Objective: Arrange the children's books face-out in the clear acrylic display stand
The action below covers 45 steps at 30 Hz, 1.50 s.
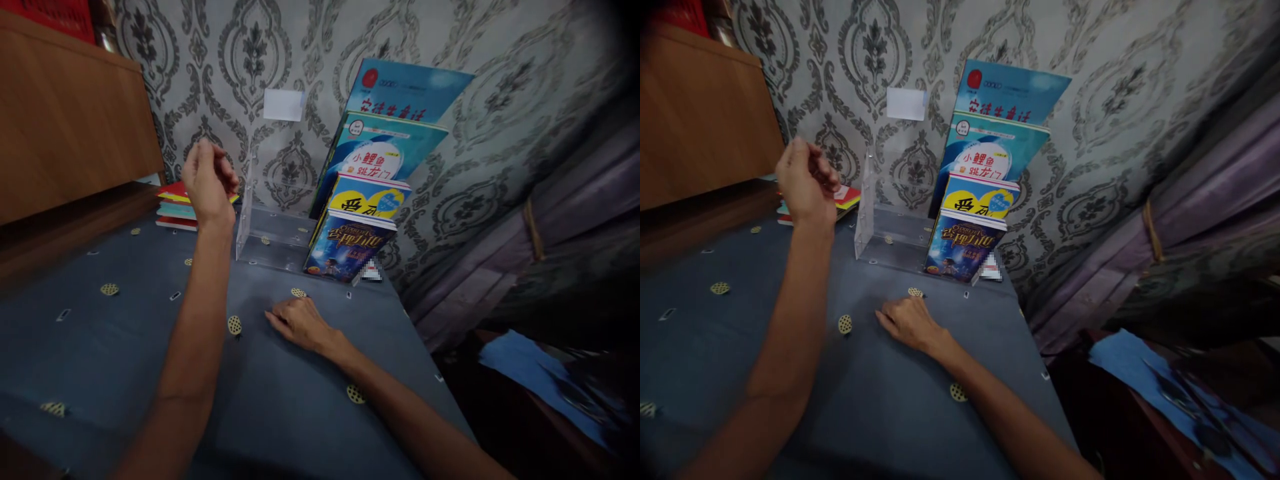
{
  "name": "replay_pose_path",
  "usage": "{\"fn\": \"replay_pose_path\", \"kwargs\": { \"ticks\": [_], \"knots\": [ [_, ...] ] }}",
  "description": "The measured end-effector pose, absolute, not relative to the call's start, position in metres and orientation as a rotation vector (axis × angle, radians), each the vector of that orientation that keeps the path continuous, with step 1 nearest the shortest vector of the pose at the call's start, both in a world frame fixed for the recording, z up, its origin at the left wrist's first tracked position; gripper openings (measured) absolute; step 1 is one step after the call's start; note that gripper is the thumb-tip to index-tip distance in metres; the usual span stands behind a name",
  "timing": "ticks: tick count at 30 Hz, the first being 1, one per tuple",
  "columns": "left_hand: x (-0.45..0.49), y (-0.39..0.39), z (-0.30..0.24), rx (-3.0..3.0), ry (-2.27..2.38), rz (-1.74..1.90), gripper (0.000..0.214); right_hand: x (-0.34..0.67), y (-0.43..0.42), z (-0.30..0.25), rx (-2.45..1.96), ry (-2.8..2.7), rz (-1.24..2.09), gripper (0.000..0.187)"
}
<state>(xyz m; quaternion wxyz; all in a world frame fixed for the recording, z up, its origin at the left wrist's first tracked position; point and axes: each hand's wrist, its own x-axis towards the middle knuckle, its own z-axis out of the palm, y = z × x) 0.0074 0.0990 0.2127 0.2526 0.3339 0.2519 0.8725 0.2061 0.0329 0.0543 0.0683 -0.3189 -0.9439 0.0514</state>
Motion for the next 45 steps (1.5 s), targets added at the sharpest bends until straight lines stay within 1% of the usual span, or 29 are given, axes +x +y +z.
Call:
{"fn": "replay_pose_path", "kwargs": {
  "ticks": [6,11,13,18,22,26,31,35,37,38,42,45],
  "knots": [
    [-0.028,0.104,0.21,0.766,0.624,2.405,0.036,0.203,0.035,0.037,-1.018,-2.814,0.174,0.04],
    [-0.062,0.111,0.195,0.702,0.698,2.355,0.032,0.204,0.035,0.038,-1.025,-2.783,0.19,0.039],
    [-0.072,0.112,0.19,0.588,0.71,2.384,0.03,0.204,0.036,0.038,-1.031,-2.782,0.193,0.038],
    [-0.078,0.118,0.179,0.371,0.713,2.423,0.023,0.204,0.036,0.039,-1.033,-2.771,0.208,0.038],
    [-0.076,0.13,0.167,0.389,0.706,2.377,0.02,0.205,0.034,0.042,-1.03,-2.77,0.215,0.037],
    [-0.068,0.146,0.152,0.529,0.976,2.345,0.018,0.206,0.032,0.046,-1.04,-2.765,0.237,0.036],
    [-0.059,0.165,0.138,0.773,1.744,2.166,0.01,0.207,0.034,0.043,-1.022,-2.742,0.259,0.035],
    [-0.068,0.182,0.132,0.993,1.957,2.019,0.005,0.207,0.037,0.039,-1.015,-2.732,0.256,0.033],
    [-0.079,0.192,0.129,1.172,2.091,1.852,0.011,0.207,0.038,0.039,-1.015,-2.725,0.27,0.032],
    [-0.085,0.197,0.127,1.3,2.21,1.693,0.016,0.208,0.038,0.039,-1.016,-2.725,0.281,0.031],
    [-0.111,0.221,0.119,1.772,2.7,0.762,0.046,0.21,0.039,0.042,-1.023,-2.739,0.328,0.029],
    [-0.126,0.24,0.115,1.897,2.745,0.413,0.056,0.21,0.038,0.045,-1.037,-2.746,0.342,0.032]
  ]
}}
